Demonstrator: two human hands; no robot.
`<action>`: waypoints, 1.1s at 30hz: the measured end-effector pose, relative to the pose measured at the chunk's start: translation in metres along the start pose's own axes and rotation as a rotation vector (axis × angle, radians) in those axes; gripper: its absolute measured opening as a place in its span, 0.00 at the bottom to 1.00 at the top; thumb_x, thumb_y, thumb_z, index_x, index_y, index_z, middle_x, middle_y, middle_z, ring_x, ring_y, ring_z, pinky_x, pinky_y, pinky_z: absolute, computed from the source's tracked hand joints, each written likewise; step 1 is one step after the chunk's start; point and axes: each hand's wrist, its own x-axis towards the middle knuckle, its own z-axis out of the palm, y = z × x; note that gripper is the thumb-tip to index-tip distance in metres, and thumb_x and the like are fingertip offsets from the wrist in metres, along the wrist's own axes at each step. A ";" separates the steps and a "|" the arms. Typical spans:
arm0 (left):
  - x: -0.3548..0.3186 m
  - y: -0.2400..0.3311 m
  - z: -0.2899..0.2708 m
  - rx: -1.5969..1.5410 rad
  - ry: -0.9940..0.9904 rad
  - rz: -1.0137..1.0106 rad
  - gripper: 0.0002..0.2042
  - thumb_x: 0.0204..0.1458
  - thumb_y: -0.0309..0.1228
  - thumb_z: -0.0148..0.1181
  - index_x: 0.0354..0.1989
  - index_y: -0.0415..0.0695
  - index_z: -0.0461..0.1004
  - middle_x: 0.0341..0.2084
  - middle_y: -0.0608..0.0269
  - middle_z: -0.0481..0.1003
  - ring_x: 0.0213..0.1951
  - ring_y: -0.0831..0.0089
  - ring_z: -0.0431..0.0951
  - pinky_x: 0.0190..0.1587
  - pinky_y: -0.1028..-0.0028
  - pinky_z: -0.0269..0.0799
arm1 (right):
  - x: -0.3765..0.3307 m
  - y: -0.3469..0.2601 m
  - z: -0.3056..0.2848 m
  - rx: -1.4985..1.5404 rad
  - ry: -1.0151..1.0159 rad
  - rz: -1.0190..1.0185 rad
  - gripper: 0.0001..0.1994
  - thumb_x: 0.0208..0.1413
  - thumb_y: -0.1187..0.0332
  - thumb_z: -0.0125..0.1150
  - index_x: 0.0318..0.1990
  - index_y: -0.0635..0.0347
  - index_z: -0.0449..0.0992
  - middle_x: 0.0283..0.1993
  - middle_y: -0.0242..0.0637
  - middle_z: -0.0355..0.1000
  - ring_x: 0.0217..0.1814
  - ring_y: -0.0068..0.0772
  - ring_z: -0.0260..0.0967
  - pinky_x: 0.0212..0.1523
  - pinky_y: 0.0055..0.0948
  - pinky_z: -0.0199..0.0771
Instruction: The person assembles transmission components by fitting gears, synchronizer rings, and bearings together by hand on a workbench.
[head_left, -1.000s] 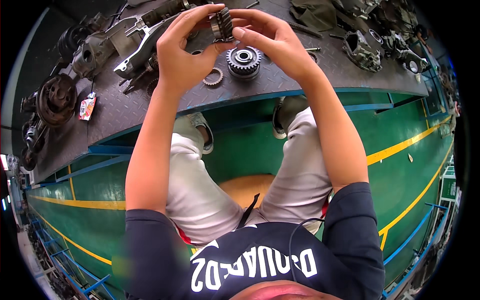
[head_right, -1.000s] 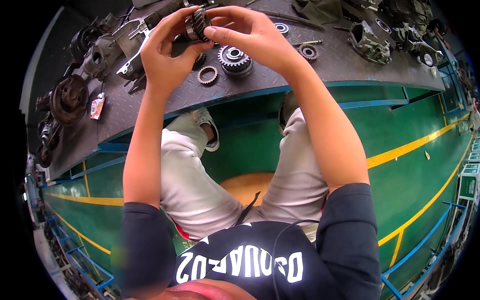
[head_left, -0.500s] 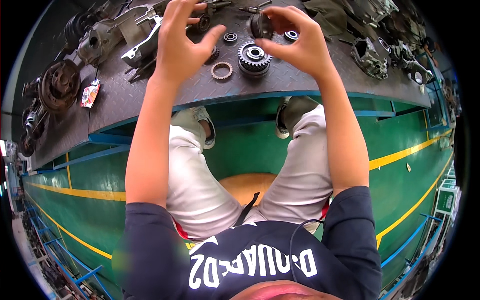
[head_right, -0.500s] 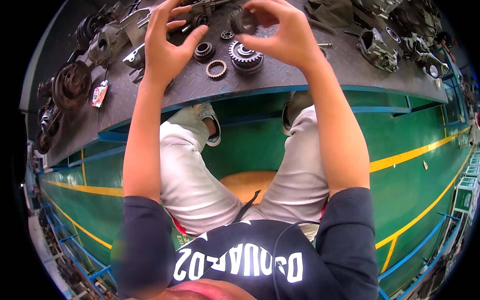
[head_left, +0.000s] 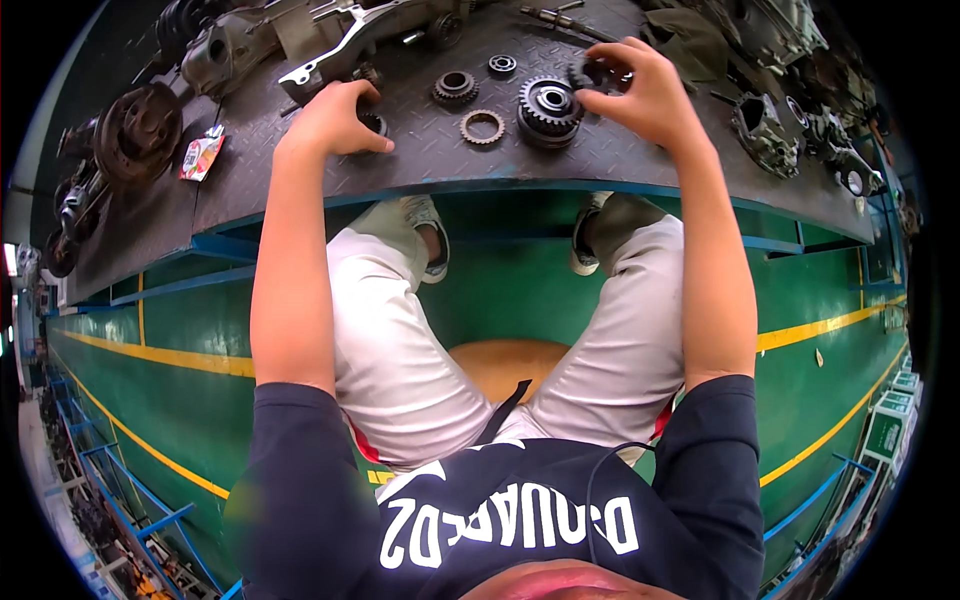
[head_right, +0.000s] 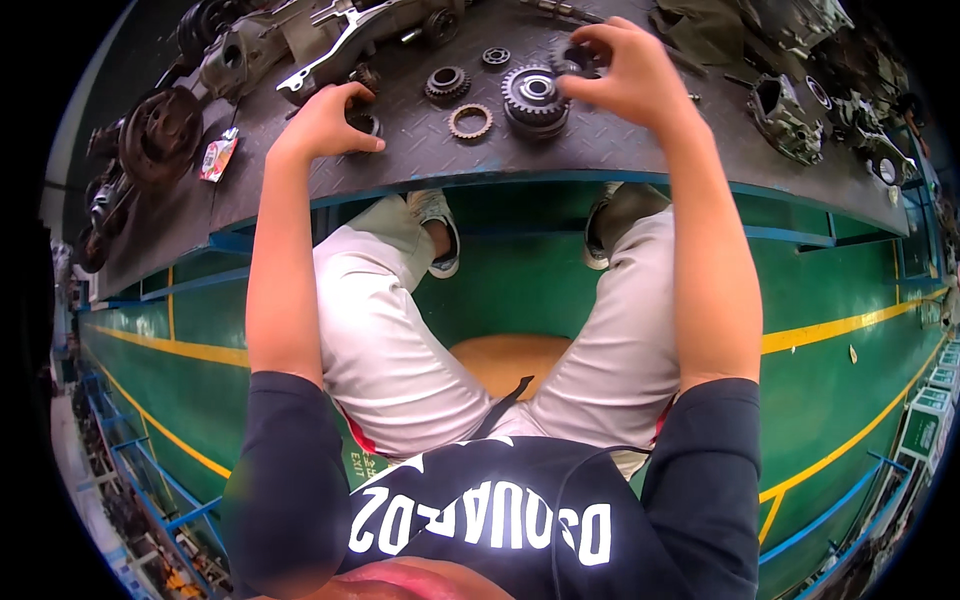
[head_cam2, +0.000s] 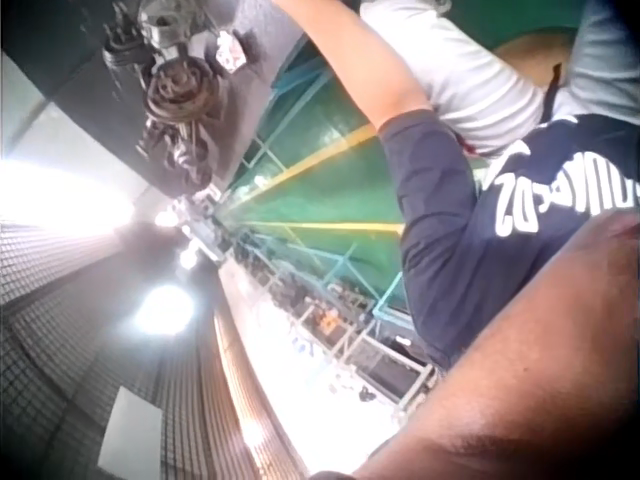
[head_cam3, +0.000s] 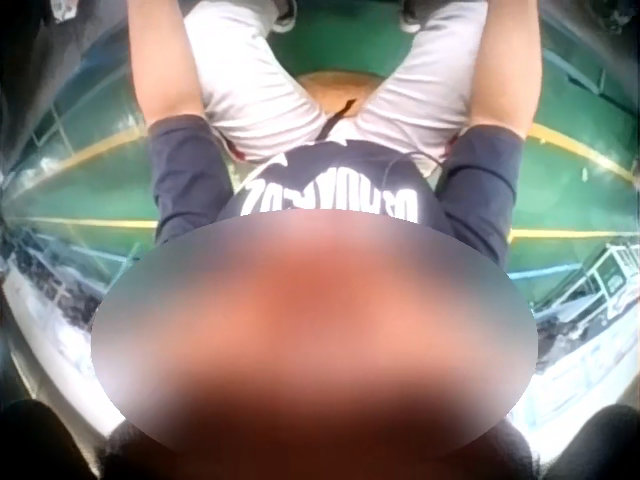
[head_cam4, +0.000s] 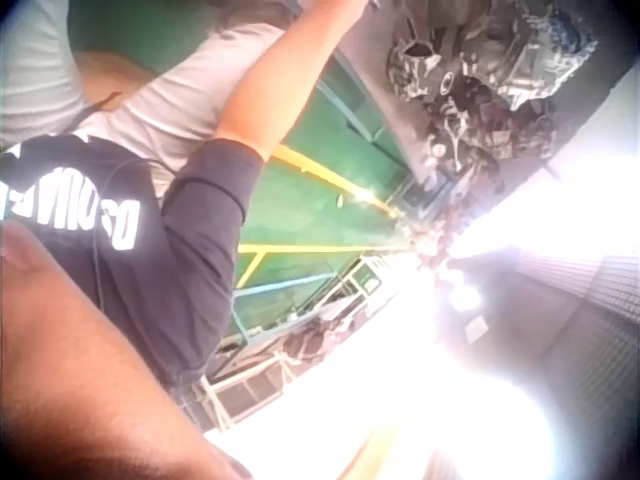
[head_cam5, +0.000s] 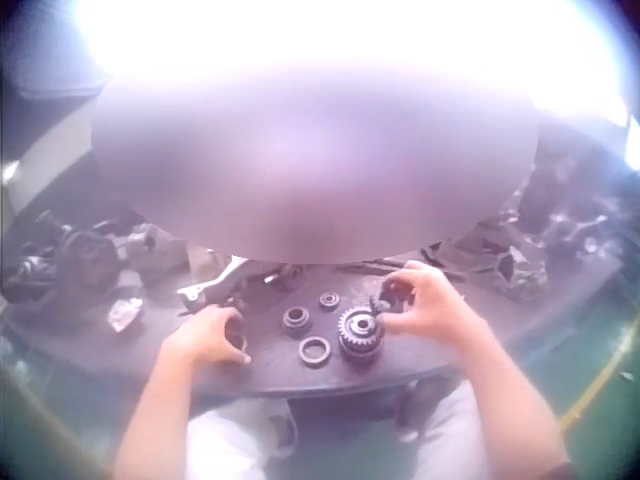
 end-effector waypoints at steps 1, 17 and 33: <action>-0.001 -0.004 -0.001 0.043 -0.029 -0.032 0.42 0.33 0.46 0.85 0.62 0.48 0.78 0.58 0.50 0.77 0.60 0.54 0.79 0.63 0.61 0.75 | -0.001 0.007 -0.003 -0.023 0.006 0.033 0.27 0.45 0.60 0.78 0.52 0.67 0.84 0.45 0.43 0.79 0.46 0.38 0.80 0.53 0.32 0.81; 0.000 0.006 -0.001 -0.375 0.248 0.147 0.36 0.32 0.45 0.84 0.55 0.44 0.84 0.45 0.53 0.82 0.46 0.63 0.83 0.52 0.67 0.79 | -0.036 0.035 -0.014 -0.035 -0.452 0.273 0.27 0.40 0.64 0.78 0.50 0.66 0.79 0.44 0.42 0.77 0.47 0.37 0.74 0.52 0.33 0.76; 0.028 0.064 0.008 -0.169 0.247 0.314 0.32 0.33 0.37 0.78 0.55 0.54 0.84 0.51 0.57 0.78 0.57 0.58 0.79 0.61 0.63 0.77 | -0.022 0.032 -0.012 -0.143 -0.442 0.365 0.30 0.38 0.63 0.81 0.52 0.64 0.81 0.49 0.49 0.80 0.52 0.46 0.78 0.55 0.37 0.78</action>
